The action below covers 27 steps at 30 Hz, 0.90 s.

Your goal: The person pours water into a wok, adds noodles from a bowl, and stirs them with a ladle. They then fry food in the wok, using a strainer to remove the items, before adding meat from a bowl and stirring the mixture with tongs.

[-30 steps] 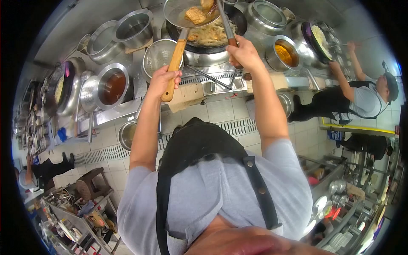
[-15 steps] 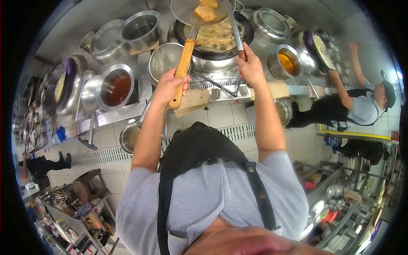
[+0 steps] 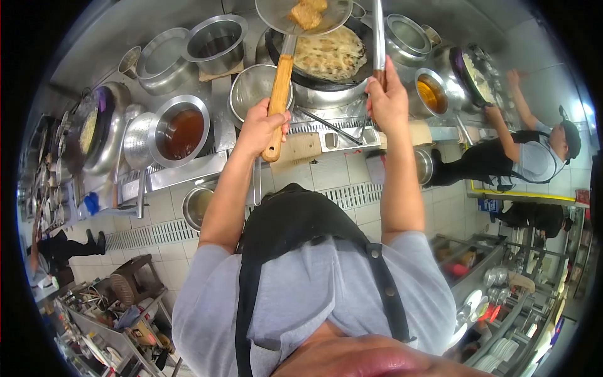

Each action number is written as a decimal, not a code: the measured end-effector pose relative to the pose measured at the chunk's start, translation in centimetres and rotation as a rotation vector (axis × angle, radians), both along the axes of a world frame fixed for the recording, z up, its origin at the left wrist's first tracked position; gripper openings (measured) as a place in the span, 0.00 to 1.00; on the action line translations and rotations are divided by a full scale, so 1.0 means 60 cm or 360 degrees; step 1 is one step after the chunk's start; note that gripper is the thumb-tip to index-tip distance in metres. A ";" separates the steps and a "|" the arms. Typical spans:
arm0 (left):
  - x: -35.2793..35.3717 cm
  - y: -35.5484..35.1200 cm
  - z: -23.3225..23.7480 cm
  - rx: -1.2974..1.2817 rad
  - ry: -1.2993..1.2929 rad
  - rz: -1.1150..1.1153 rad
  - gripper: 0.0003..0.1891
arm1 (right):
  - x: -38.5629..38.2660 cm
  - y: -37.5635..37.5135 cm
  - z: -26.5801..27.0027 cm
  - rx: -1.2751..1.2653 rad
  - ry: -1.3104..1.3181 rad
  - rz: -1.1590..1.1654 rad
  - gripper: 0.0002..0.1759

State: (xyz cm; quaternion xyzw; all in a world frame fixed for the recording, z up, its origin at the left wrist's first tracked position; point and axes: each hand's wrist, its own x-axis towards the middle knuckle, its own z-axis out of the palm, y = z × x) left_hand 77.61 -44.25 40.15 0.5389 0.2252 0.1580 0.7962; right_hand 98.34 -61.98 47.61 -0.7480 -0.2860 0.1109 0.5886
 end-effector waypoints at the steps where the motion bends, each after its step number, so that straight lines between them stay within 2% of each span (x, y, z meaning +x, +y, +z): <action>1: 0.003 0.009 0.008 -0.0002 -0.0004 0.0000 0.12 | -0.002 0.003 -0.003 -0.0002 -0.0004 0.0000 0.38; 3: 0.008 0.032 0.015 0.0001 -0.0088 -0.0027 0.12 | -0.013 0.008 -0.017 -0.0020 0.0597 0.0247 0.37; 4: 0.007 0.041 0.015 0.0007 -0.0098 -0.0021 0.12 | -0.016 0.018 -0.038 0.0185 0.0810 0.0365 0.33; 5: 0.010 0.050 0.012 0.0049 -0.0051 -0.0061 0.12 | -0.011 0.022 -0.050 0.0167 0.0963 0.0503 0.24; 6: 0.011 0.057 0.009 0.0090 0.0001 -0.0105 0.12 | -0.030 0.034 -0.051 0.0351 0.1104 0.0547 0.19; 7: 0.005 0.057 0.004 0.0093 0.0002 -0.0111 0.12 | -0.052 0.041 -0.057 0.0535 0.1258 0.0580 0.15; 8: -0.005 0.056 -0.002 0.0056 0.0052 -0.0108 0.12 | -0.048 0.044 -0.077 0.0526 0.1332 0.0649 0.14; 13: -0.054 0.069 -0.015 0.0052 0.0251 -0.0101 0.10 | -0.095 0.072 -0.091 0.0452 0.1492 0.0615 0.11; 15: -0.070 0.080 -0.014 0.0019 0.0208 -0.0122 0.09 | -0.088 0.089 -0.095 0.0664 0.1713 0.0703 0.09; 17: -0.078 0.096 -0.006 -0.0007 0.0158 -0.0156 0.08 | -0.081 0.110 -0.096 0.0662 0.1625 0.0675 0.09; 22: -0.090 0.106 0.021 -0.0268 -0.0005 -0.0227 0.07 | -0.051 0.112 -0.040 0.0938 0.1770 0.0733 0.08; 25: -0.094 0.103 0.015 -0.0195 0.0043 -0.0264 0.12 | -0.056 0.095 -0.012 0.1048 0.1768 0.0773 0.06; 27: -0.096 0.102 0.008 -0.0192 0.0064 -0.0301 0.13 | -0.062 0.086 -0.010 0.1014 0.1593 0.0763 0.06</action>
